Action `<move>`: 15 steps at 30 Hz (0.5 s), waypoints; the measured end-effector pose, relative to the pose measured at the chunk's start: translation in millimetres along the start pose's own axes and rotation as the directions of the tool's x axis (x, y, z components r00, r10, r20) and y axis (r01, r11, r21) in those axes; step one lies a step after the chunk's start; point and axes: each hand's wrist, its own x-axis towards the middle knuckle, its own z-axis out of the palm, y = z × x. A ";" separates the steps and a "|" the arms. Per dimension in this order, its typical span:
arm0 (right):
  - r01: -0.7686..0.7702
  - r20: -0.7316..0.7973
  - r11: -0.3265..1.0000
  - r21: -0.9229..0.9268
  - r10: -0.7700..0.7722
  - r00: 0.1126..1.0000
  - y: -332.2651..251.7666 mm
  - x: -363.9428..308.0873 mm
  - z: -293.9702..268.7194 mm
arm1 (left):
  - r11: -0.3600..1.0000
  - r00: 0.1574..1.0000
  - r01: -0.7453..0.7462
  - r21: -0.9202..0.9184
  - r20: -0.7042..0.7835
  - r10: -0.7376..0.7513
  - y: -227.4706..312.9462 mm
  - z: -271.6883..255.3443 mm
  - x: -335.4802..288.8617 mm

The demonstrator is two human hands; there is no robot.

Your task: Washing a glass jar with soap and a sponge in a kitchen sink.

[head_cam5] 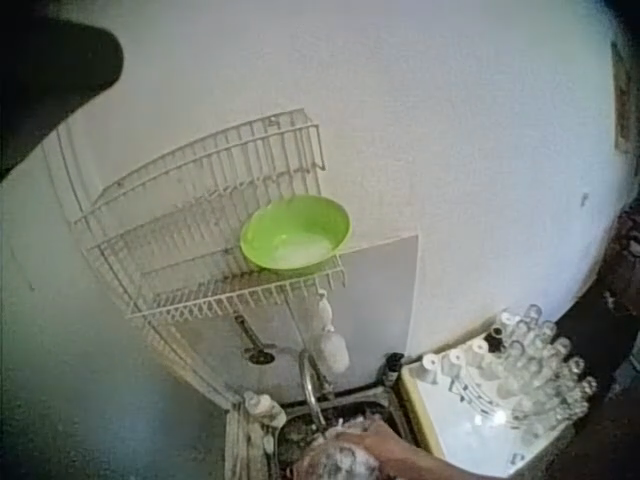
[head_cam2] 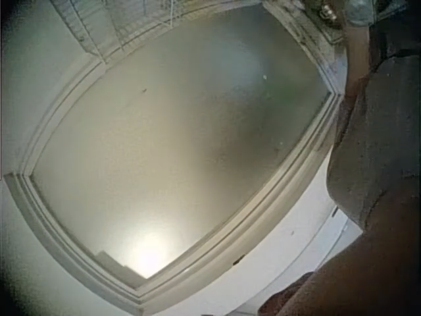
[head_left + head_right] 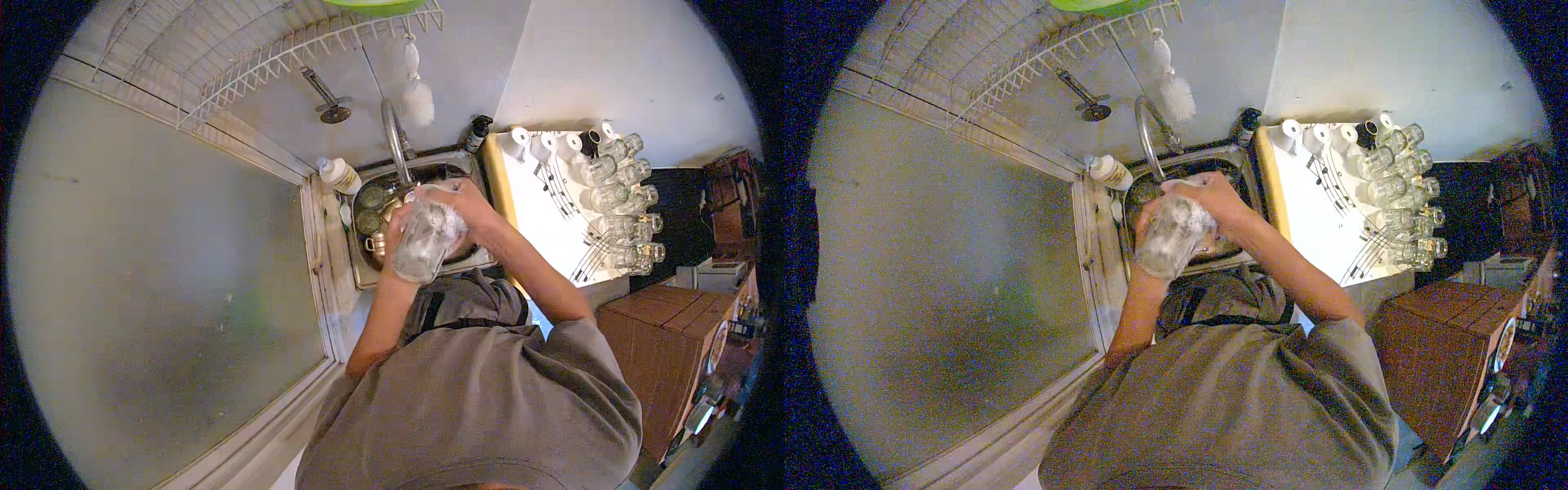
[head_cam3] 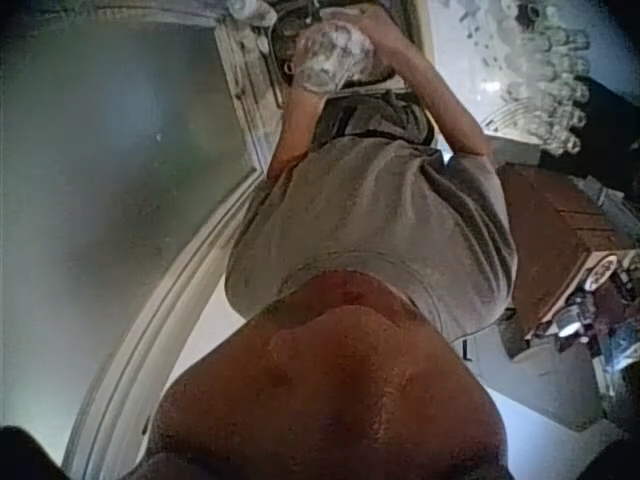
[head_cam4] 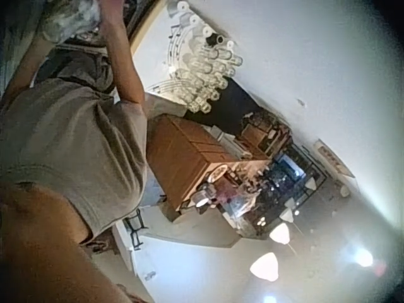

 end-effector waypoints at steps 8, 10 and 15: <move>-0.168 0.123 0.663 0.729 0.115 0.986 96.0 38.5 -19.0 | 0.938 0.998 -0.064 0.341 0.021 0.060 -41.5 -73.4 58.7; -0.109 0.057 0.712 0.693 0.097 0.994 101.2 38.9 -11.0 | 0.436 0.885 -0.447 0.781 0.314 0.344 -44.1 -110.3 67.1; -0.098 -0.090 0.879 0.467 0.158 0.983 106.6 22.7 -21.5 | 0.953 0.931 0.253 -0.169 -0.225 -0.287 -27.5 -92.1 56.3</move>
